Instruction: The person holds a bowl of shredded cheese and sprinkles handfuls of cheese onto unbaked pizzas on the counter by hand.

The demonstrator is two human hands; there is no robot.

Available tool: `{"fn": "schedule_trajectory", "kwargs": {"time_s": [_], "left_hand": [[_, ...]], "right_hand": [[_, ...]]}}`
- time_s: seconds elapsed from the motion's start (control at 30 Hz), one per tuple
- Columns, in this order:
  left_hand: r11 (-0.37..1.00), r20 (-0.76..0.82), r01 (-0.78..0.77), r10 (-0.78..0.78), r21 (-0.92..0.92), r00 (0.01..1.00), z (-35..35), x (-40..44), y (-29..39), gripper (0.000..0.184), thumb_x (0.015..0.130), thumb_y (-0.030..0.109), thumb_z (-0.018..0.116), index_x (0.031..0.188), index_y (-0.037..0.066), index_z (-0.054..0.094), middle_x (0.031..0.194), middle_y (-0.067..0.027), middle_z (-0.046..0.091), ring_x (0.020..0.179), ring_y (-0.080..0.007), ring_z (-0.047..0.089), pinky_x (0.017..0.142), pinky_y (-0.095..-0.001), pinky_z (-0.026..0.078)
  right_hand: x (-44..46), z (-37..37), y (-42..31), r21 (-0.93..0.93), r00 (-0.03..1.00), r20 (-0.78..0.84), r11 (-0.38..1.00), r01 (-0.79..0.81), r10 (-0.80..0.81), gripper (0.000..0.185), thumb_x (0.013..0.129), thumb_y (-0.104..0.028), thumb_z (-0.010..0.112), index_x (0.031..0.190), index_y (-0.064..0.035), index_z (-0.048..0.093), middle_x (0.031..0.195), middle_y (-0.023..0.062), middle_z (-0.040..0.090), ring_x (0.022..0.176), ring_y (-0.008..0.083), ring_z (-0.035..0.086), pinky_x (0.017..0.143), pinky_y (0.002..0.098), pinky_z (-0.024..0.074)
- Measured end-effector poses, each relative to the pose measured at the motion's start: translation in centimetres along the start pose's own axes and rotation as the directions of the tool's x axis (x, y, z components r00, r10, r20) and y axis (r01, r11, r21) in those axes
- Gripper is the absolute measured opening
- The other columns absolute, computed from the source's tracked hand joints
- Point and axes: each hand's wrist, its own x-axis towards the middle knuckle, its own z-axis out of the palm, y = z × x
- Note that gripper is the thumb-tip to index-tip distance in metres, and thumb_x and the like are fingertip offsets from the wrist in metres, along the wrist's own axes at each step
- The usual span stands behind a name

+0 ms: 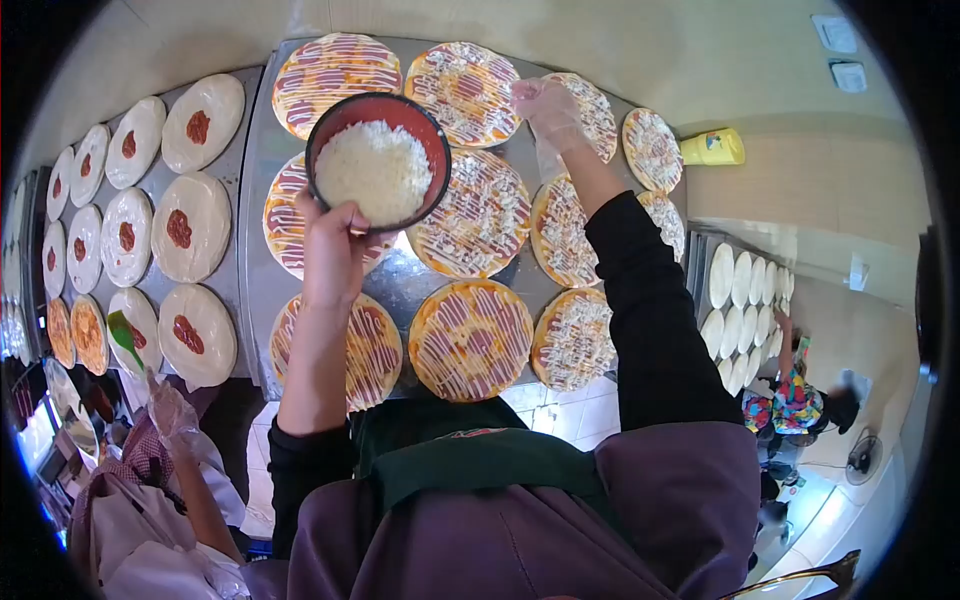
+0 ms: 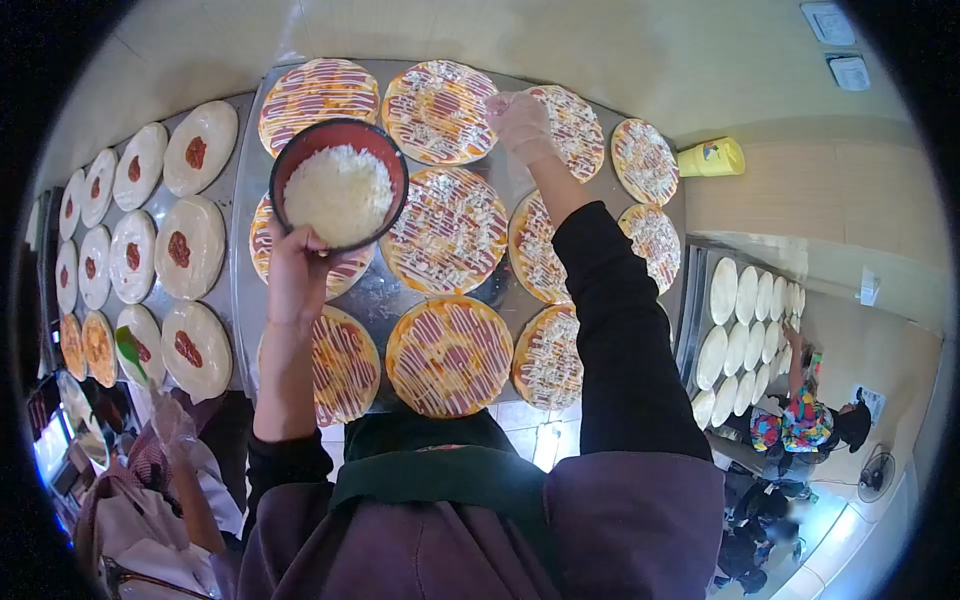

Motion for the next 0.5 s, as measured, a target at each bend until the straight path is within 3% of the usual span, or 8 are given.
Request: {"fn": "schedule_trajectory", "kwargs": {"time_s": [0.07, 0.2, 0.27, 0.3, 0.37, 0.4, 0.47, 0.5], "left_hand": [[0.999, -0.093, 0.046, -0.044, 0.014, 0.995, 0.8, 1.7, -0.3, 0.052, 0.069, -0.006, 0.045, 0.115, 0.009, 0.026, 0.122, -0.0146, 0.038, 0.109, -0.0342, 0.049, 0.07, -0.0508, 0.058], [0.996, -0.066, 0.04, -0.035, 0.08, 0.997, 3.6, 4.6, -1.2, 0.049, 0.07, -0.006, 0.046, 0.112, 0.006, 0.024, 0.116, -0.016, 0.038, 0.1, -0.0317, 0.052, 0.07, -0.0501, 0.058], [0.994, -0.064, 0.057, -0.051, 0.095, 0.997, 4.3, 5.5, -1.4, 0.05, 0.069, -0.006, 0.046, 0.112, 0.006, 0.024, 0.116, -0.0163, 0.038, 0.1, -0.0311, 0.052, 0.07, -0.0497, 0.058], [0.992, -0.059, 0.07, -0.064, 0.105, 0.996, 4.7, 5.9, -1.4, 0.051, 0.069, -0.006, 0.047, 0.113, 0.006, 0.023, 0.115, -0.0165, 0.038, 0.1, -0.0305, 0.052, 0.07, -0.0492, 0.058], [0.99, -0.049, 0.081, -0.076, 0.113, 0.996, 5.2, 6.4, -1.4, 0.054, 0.069, -0.005, 0.047, 0.115, 0.006, 0.021, 0.114, -0.0165, 0.038, 0.099, -0.0294, 0.052, 0.068, -0.0484, 0.059], [0.986, -0.043, 0.104, -0.099, 0.129, 0.994, 5.5, 6.7, -1.5, 0.055, 0.069, -0.005, 0.047, 0.116, 0.006, 0.02, 0.114, -0.0162, 0.038, 0.097, -0.0292, 0.053, 0.068, -0.0481, 0.059], [0.981, -0.033, 0.129, -0.126, 0.147, 0.992, 5.9, 6.9, -1.6, 0.057, 0.069, -0.005, 0.047, 0.117, 0.007, 0.019, 0.113, -0.0159, 0.038, 0.096, -0.0289, 0.054, 0.068, -0.0479, 0.059], [0.979, -0.004, 0.136, -0.137, 0.153, 0.991, 6.1, 6.9, -1.6, 0.058, 0.069, -0.006, 0.047, 0.117, 0.007, 0.017, 0.113, -0.0163, 0.038, 0.094, -0.0294, 0.054, 0.067, -0.0477, 0.059]], "right_hand": [[-0.2, -0.2, -0.6, 0.001, 0.994, -0.063, 0.996, 0.089, -0.089, 0.023, 0.073, -0.02, 0.065, 0.095, -0.0167, 0.071, 0.088, 0.0053, 0.07, 0.082, 0.0214, 0.067, 0.077, 0.031, 0.0507], [-0.7, -3.3, -3.3, -0.091, 0.99, -0.115, 0.993, 0.077, -0.088, 0.021, 0.073, -0.02, 0.066, 0.093, -0.0143, 0.072, 0.084, 0.0053, 0.07, 0.08, 0.0174, 0.067, 0.075, 0.0295, 0.0514], [-0.9, -3.7, -4.1, 0.219, 0.993, -0.046, 0.969, 0.112, -0.105, 0.024, 0.077, -0.019, 0.065, 0.099, -0.0102, 0.069, 0.088, 0.0079, 0.07, 0.079, 0.0157, 0.066, 0.073, 0.0289, 0.052], [-1.3, -4.1, -5.1, 0.221, 0.993, -0.047, 0.969, 0.113, -0.105, 0.024, 0.077, -0.019, 0.065, 0.099, -0.0102, 0.069, 0.088, 0.0079, 0.07, 0.079, 0.0157, 0.066, 0.073, 0.0289, 0.052], [-2.9, -4.7, -8.0, 0.676, 0.967, 0.155, 0.735, 0.044, -0.201, 0.035, 0.084, -0.019, 0.064, 0.111, 0.003, 0.06, 0.102, 0.0111, 0.065, 0.087, 0.0138, 0.064, 0.073, 0.0258, 0.0506], [-3.5, -5.0, -9.5, 0.676, 0.968, 0.153, 0.736, 0.043, -0.198, 0.035, 0.084, -0.019, 0.064, 0.111, 0.003, 0.06, 0.102, 0.0111, 0.065, 0.087, 0.0138, 0.064, 0.073, 0.0258, 0.0506], [-4.5, -5.2, -11.8, 0.582, 0.877, 0.361, 0.812, 0.054, -0.317, 0.035, 0.084, -0.017, 0.064, 0.112, 0.0027, 0.058, 0.103, 0.012, 0.065, 0.089, 0.0179, 0.063, 0.079, 0.027, 0.0505], [-4.9, -4.8, -12.3, 0.581, 0.88, 0.357, 0.812, 0.053, -0.314, 0.035, 0.084, -0.017, 0.064, 0.112, 0.0027, 0.058, 0.103, 0.012, 0.065, 0.089, 0.0179, 0.063, 0.079, 0.027, 0.0505]]}}
